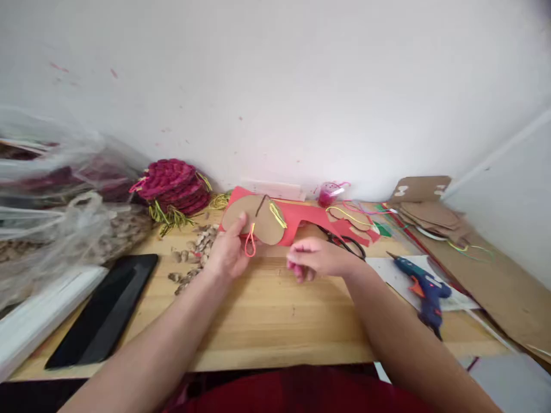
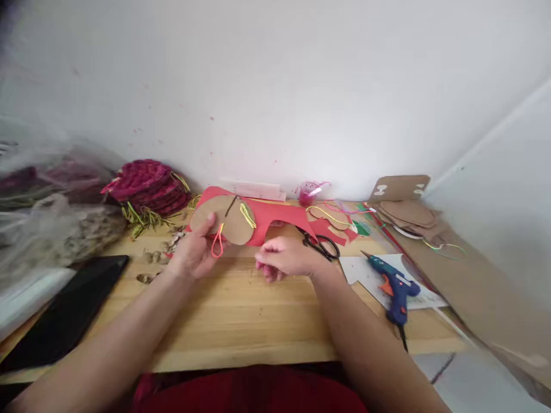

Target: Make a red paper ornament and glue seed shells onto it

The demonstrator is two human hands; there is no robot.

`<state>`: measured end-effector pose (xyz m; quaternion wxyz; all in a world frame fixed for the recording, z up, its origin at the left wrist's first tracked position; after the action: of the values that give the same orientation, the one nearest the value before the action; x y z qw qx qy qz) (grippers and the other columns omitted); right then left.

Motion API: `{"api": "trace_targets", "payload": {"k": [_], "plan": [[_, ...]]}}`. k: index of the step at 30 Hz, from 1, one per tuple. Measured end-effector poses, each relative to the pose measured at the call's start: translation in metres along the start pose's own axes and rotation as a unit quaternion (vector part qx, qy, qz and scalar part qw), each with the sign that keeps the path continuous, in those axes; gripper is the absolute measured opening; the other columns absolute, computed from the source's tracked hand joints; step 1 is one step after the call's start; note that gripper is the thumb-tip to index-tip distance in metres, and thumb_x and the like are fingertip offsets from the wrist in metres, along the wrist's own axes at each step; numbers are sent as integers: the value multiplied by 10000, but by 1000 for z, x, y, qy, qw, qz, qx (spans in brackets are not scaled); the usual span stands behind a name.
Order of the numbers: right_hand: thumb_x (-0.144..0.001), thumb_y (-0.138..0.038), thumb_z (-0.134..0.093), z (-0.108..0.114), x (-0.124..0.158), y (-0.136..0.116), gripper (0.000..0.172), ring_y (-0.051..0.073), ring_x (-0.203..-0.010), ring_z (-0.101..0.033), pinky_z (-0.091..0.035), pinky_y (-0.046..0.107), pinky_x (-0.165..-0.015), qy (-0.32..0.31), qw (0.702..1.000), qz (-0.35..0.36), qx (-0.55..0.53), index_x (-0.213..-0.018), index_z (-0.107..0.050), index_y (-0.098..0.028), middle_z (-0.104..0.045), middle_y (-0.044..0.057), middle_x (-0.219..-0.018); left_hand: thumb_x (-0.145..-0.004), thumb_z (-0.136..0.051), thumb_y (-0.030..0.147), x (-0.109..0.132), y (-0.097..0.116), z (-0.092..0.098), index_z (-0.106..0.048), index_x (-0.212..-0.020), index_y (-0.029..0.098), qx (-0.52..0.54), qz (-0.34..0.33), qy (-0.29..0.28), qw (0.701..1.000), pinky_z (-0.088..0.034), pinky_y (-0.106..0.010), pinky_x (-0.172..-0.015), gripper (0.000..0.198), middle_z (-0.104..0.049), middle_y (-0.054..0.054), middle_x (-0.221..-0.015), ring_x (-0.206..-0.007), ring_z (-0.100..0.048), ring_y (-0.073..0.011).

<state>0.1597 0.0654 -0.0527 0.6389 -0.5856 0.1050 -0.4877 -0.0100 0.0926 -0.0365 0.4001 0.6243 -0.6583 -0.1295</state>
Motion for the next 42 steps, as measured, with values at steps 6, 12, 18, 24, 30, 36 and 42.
{"api": "trace_targets", "payload": {"k": [6,12,18,24,30,36,42], "plan": [[-709,-624,-868,-12,-5,-25,878,265,-1061,-749,-618,357,-814,-59,950,152,-266,-1427,-495,-281,-706,117,-1286,-1038,-493,147,0,-4,-5,-694,-1027,98,-4,33,-38,999,-655,-246,-626,207,-788,-61,-790,-609,-738,-146],[-888,-692,-631,18,-16,-30,564,296,-1292,-634,-537,487,-1048,83,847,263,-456,-1285,-676,-293,-731,65,-1315,-1009,-550,119,0,-18,-2,-692,-1095,113,-24,44,-50,997,-677,-281,-704,167,-807,-64,-894,-678,-765,-152],[-807,-496,-802,38,-6,-31,522,318,-1324,-618,-467,513,-1136,179,797,332,-472,-1263,-718,-257,-768,62,-1245,-994,-578,118,1,-28,-2,-693,-1130,124,-31,60,-58,996,-682,-323,-764,178,-810,-75,-943,-738,-781,-171],[-745,-328,-872,26,-7,-32,382,316,-1287,-647,-488,499,-1126,185,806,304,-473,-1103,-769,-247,-785,54,-1205,-995,-579,126,1,-27,-5,-695,-1148,144,-33,51,-66,996,-678,-330,-788,193,-813,-68,-986,-768,-784,-172],[-719,-276,-895,12,-14,-23,431,332,-1214,-693,-525,534,-1087,189,830,261,-456,-1129,-768,-239,-788,59,-1200,-984,-608,161,3,-29,-7,-701,-1187,161,-52,31,-92,994,-673,-335,-793,223,-803,-84,-1072,-818,-782,-183],[-692,-292,-905,19,-15,-11,437,356,-1201,-700,-501,581,-1105,239,833,219,-448,-1102,-776,-213,-789,85,-1199,-912,-707,189,2,-27,-9,-712,-1179,152,-57,-2,-105,993,-665,-327,-773,269,-795,-106,-1079,-844,-772,-203],[-640,-241,-931,39,-3,-9,490,357,-1301,-640,-480,561,-1143,274,829,197,-446,-1102,-769,-221,-780,73,-1229,-1041,-498,362,-3,-4,-14,-740,-1184,162,-57,-2,-127,990,-660,-308,-682,346,-766,-118,-1188,-849,-751,-189]]}}
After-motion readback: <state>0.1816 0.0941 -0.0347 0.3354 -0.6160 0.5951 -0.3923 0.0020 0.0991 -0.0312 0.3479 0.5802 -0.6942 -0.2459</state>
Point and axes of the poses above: each hand's wrist, its own x-axis away from the middle knuckle, its own z-axis out of the back of the hand, y = z × x, the point moved 10 cm from there along -x, towards the middle knuckle
